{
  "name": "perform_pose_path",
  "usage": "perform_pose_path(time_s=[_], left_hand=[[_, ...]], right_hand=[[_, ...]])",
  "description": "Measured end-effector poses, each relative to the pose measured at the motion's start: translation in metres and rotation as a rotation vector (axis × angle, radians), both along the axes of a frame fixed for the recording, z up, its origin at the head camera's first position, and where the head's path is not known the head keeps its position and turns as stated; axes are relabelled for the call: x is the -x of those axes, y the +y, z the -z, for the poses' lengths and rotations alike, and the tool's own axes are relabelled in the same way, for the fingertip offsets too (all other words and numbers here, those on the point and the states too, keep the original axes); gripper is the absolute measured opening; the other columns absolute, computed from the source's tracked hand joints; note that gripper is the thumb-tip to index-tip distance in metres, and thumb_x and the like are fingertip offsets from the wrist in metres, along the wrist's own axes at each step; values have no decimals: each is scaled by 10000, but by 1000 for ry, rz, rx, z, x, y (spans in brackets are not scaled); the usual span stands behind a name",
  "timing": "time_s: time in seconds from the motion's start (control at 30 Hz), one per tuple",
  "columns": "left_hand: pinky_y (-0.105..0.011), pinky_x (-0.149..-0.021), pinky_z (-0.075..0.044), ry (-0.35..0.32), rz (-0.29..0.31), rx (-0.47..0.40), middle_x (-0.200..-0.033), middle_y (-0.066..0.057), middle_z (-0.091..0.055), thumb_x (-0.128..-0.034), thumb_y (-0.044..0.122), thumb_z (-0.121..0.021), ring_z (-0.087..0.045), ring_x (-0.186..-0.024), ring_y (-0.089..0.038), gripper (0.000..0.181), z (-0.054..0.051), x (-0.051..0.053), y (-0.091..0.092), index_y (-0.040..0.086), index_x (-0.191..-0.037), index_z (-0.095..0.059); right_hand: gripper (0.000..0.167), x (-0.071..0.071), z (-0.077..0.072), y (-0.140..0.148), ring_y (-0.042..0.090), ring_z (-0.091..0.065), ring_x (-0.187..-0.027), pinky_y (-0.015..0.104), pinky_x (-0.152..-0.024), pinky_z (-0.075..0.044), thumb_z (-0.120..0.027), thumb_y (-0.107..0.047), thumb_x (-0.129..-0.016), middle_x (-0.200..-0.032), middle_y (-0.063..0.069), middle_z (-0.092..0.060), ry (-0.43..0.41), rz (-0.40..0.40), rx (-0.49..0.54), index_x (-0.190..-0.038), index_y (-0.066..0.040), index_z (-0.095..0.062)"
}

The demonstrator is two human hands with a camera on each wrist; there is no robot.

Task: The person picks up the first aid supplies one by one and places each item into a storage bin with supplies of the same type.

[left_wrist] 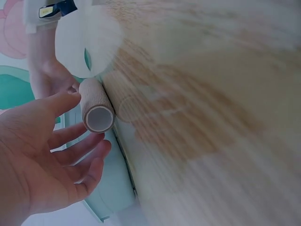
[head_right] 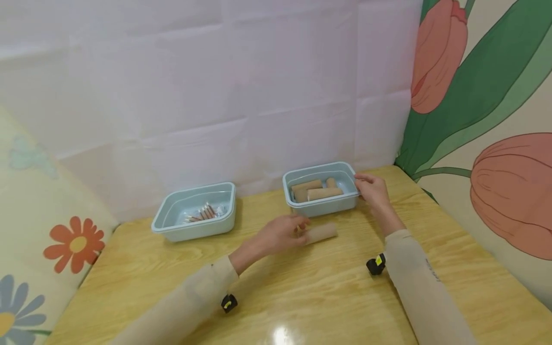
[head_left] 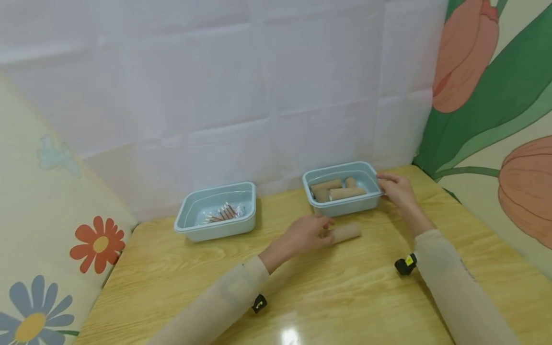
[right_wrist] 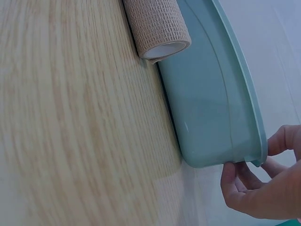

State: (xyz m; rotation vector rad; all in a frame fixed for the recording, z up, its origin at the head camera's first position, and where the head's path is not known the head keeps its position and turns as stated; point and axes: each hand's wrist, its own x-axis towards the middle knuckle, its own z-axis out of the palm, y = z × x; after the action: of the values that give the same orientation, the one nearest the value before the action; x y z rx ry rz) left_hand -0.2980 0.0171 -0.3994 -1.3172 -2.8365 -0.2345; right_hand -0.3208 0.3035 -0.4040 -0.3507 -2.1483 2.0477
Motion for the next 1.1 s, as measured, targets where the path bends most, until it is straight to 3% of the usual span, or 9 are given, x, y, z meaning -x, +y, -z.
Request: perform_pose_path(time_s=[0.2, 0.43, 0.77, 1.1], left_hand=[[-299, -813, -526, 19, 4, 44, -1151, -31, -675, -953, 405, -723, -631, -964, -139, 529, 3, -2, 1, 82, -1363, -633], [-332, -811, -526, 47, 6, 73, -1150, -36, -677, -939, 393, -739, -630, -967, -155, 524, 6, -1, 1, 87, -1353, -641], [-325, -807, -520, 37, 4, 39, -1128, -19, -677, -931, 389, -749, -628, -950, -146, 457, 8, -2, -3, 107, -1284, -679], [-282, -809, -506, 6, 0, 18, -1088, -20, -673, -940, 339, -751, -603, -932, -125, 426, 8, -2, 0, 76, -1268, -686]], right_hand=[[496, -2, 1, 1, 237, -551, -1098, 415, -1005, -475, -485, -115, -989, -1397, 208, -498, 14, -5, -14, -1468, 9, -518], [519, -1, 1, -2, 290, -516, -1171, 460, -1044, -438, -479, -79, -968, -1446, 211, -459, 16, -18, 8, -1478, 12, -503], [524, 0, 1, -5, 229, -533, -1090, 436, -1013, -462, -482, -74, -960, -1427, 205, -471, 11, -21, -9, -1477, 12, -505], [519, 0, 1, -6, 258, -520, -1143, 474, -1045, -432, -478, -83, -974, -1456, 210, -461, 13, -22, 12, -1486, -2, -500]])
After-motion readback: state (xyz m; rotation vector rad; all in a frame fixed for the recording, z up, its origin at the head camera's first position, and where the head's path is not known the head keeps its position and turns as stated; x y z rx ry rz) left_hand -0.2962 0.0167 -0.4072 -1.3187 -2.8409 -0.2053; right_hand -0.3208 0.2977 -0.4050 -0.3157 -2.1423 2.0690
